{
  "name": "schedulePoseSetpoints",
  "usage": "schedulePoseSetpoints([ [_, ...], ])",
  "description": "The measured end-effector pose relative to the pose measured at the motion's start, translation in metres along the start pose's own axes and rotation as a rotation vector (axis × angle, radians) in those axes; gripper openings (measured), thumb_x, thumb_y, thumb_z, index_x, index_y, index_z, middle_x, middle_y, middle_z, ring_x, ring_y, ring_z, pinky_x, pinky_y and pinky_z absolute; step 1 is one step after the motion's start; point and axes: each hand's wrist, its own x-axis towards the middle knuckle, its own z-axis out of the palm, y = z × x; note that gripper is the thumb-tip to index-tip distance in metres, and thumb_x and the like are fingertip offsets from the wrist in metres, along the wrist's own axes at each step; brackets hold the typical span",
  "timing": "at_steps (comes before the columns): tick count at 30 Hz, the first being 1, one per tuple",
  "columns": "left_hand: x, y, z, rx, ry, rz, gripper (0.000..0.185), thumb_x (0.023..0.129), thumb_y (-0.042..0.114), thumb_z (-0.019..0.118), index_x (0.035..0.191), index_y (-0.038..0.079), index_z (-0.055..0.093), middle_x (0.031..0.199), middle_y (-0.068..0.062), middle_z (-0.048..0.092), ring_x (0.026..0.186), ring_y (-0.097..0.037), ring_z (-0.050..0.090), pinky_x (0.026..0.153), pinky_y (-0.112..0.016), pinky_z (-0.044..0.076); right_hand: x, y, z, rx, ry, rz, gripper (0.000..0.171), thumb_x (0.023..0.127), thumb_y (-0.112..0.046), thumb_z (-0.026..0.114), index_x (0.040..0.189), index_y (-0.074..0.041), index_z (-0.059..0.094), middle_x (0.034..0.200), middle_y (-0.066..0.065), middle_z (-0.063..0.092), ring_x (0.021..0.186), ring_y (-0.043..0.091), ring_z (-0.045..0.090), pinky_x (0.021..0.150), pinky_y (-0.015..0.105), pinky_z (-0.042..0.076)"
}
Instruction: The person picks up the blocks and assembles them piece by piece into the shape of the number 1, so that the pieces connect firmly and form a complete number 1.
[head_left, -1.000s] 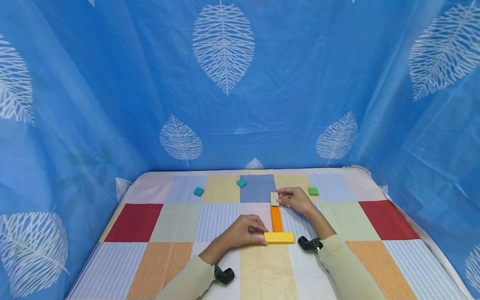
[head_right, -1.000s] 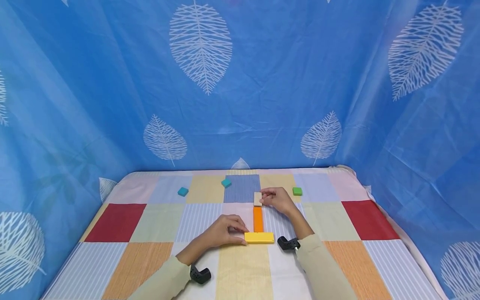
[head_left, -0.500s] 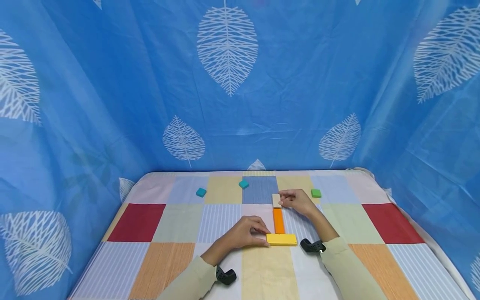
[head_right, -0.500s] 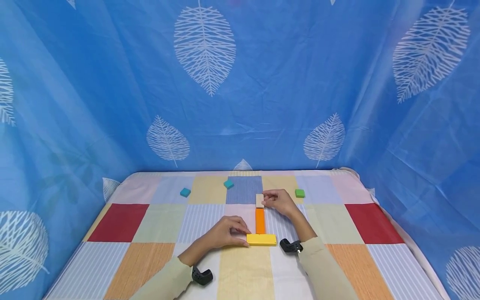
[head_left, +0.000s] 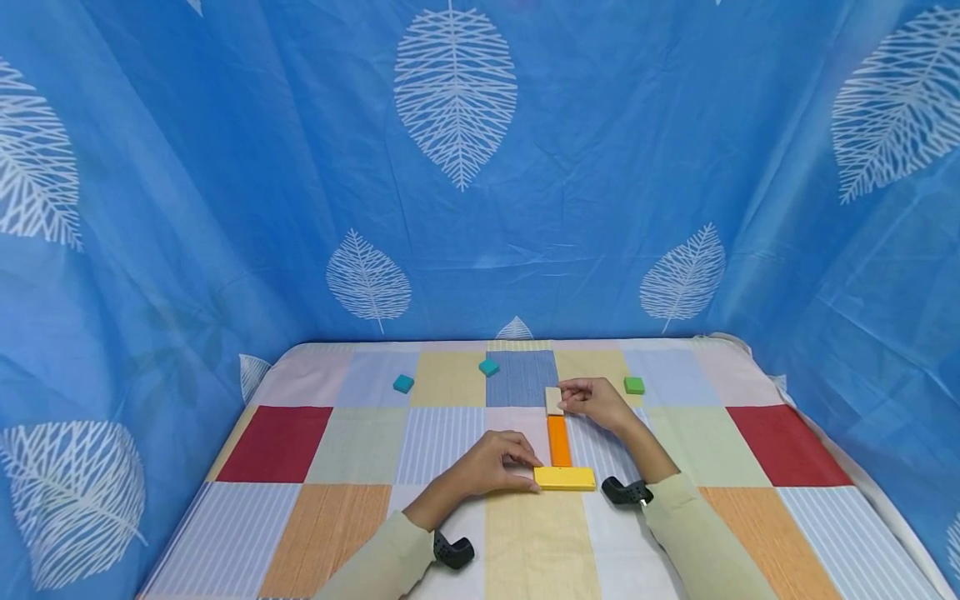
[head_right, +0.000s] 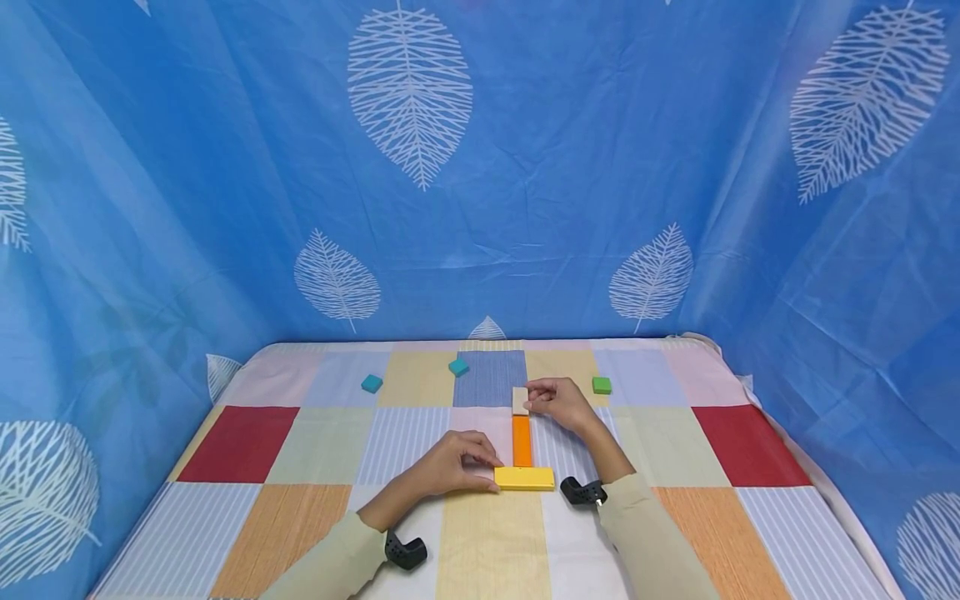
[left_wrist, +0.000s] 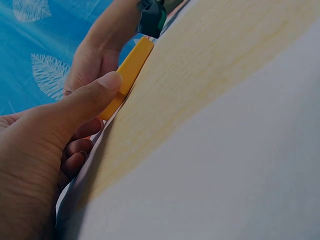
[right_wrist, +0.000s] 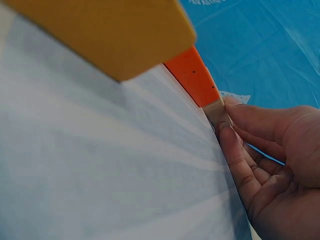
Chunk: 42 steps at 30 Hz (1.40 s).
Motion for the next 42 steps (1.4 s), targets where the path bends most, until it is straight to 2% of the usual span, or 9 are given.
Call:
schedulePoseSetpoints([
  [3,0.000,0.000,0.000,-0.012,0.001,-0.010,0.028,0.078,0.021,0.090,0.103,0.012,0.081,0.095,0.006,0.072,0.087,-0.005,0.063,0.080,-0.018,0.053,-0.001,-0.002,0.000,-0.007,0.003,0.008,0.039,0.092,-0.004,0.074,0.123,0.016,0.063,0.096,0.020,0.068,0.078,0.016,0.059,0.067,0.018,0.051],
  [8,0.000,-0.001,0.000,-0.017,0.003,-0.007,0.028,0.078,0.020,0.090,0.104,0.012,0.081,0.095,0.006,0.072,0.087,-0.007,0.064,0.080,-0.019,0.054,0.000,-0.004,-0.001,-0.018,0.008,0.054,0.037,0.091,-0.005,0.075,0.123,0.010,0.066,0.094,0.013,0.068,0.079,0.017,0.058,0.070,0.017,0.052],
  [13,0.000,0.000,0.000,-0.019,0.010,0.001,0.028,0.078,0.020,0.090,0.103,0.012,0.081,0.095,0.005,0.072,0.087,-0.009,0.064,0.080,-0.019,0.054,-0.001,-0.004,-0.001,0.002,-0.007,0.060,0.035,0.092,-0.004,0.074,0.123,0.010,0.066,0.093,0.010,0.067,0.081,0.019,0.058,0.071,0.018,0.053],
  [20,0.000,0.000,0.001,-0.008,0.000,0.003,0.028,0.079,0.022,0.090,0.104,0.011,0.081,0.095,0.006,0.072,0.087,-0.003,0.062,0.080,-0.018,0.054,-0.003,-0.005,-0.002,0.005,-0.014,0.064,0.036,0.092,-0.005,0.074,0.123,0.010,0.066,0.094,0.012,0.066,0.081,0.019,0.058,0.071,0.018,0.053],
  [25,0.000,-0.001,0.001,0.000,0.000,0.022,0.028,0.079,0.022,0.090,0.102,0.009,0.081,0.095,0.006,0.071,0.087,-0.001,0.062,0.080,-0.018,0.054,0.000,-0.004,-0.001,-0.010,-0.007,0.095,0.040,0.093,-0.013,0.075,0.127,0.007,0.065,0.093,0.009,0.068,0.080,0.018,0.064,0.073,0.023,0.056],
  [31,0.000,-0.001,0.000,0.011,0.006,0.025,0.029,0.079,0.023,0.090,0.103,0.010,0.081,0.095,0.007,0.071,0.087,0.000,0.062,0.081,-0.018,0.054,0.003,-0.013,0.003,-0.087,0.018,0.087,0.043,0.093,-0.019,0.075,0.126,0.008,0.064,0.090,0.009,0.070,0.074,0.017,0.066,0.071,0.030,0.057],
  [38,0.000,-0.002,0.001,0.008,0.004,0.022,0.029,0.079,0.023,0.090,0.103,0.010,0.081,0.095,0.007,0.071,0.088,0.001,0.061,0.081,-0.018,0.054,0.006,-0.028,0.008,-0.232,0.016,0.084,0.043,0.089,-0.026,0.079,0.117,0.005,0.069,0.076,0.005,0.065,0.063,0.017,0.059,0.062,0.029,0.049],
  [42,0.000,-0.001,0.000,0.012,0.007,0.030,0.029,0.078,0.023,0.090,0.103,0.010,0.081,0.095,0.006,0.071,0.087,0.001,0.061,0.081,-0.018,0.054,0.010,-0.031,0.010,-0.288,0.008,0.085,0.043,0.086,-0.027,0.082,0.112,0.005,0.070,0.074,0.005,0.063,0.061,0.017,0.055,0.059,0.028,0.046],
])
